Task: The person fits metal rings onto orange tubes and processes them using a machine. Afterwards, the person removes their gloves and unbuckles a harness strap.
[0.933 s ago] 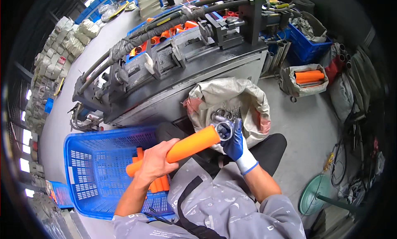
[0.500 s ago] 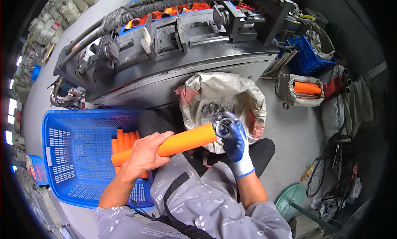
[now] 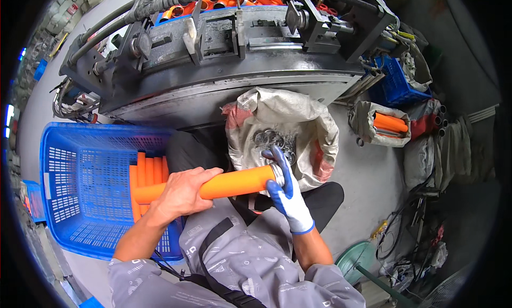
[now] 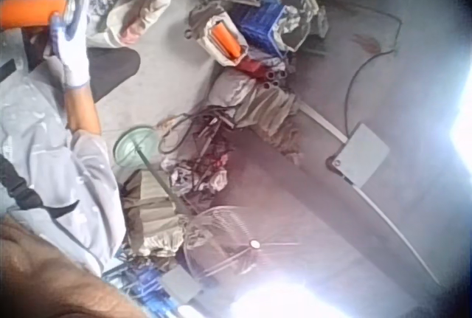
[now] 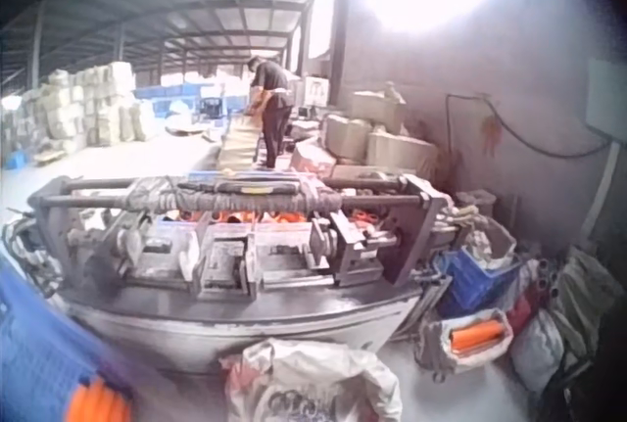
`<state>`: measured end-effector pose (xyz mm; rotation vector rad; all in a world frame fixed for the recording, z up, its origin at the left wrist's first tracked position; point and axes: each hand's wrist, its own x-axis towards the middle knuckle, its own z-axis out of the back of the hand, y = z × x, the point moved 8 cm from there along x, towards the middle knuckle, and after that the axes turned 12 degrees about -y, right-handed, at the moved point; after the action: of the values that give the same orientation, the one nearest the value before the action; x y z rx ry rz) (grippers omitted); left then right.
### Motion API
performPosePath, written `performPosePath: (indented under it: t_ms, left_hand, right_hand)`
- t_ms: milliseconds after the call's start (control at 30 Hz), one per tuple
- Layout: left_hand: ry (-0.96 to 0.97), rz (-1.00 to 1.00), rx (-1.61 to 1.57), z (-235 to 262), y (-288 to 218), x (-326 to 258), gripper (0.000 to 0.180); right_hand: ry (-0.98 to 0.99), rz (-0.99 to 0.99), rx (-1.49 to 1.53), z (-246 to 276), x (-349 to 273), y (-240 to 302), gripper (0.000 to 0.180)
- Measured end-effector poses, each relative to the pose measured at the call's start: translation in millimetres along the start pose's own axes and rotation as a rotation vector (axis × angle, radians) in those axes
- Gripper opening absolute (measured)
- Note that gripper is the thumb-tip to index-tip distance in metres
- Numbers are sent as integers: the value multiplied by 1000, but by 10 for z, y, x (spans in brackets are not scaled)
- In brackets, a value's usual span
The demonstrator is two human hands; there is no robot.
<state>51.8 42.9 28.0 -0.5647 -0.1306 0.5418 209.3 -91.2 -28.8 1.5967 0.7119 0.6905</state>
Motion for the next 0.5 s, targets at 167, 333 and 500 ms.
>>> performPosePath:
  t_ms: [167, 333, 500]
  left_hand:
    - [6, 19, -5, -46, 2, -18, 60]
    - [-92, -54, 55, -83, -33, -45, 62]
    - [-139, -115, 157, -46, -88, 3, 63]
  right_hand:
    - [-32, 68, -134, 23, -25, -42, 74]
    - [-46, -29, -84, 83, -18, -325, 68]
    - [-50, -16, -111, 48, 46, -155, 70]
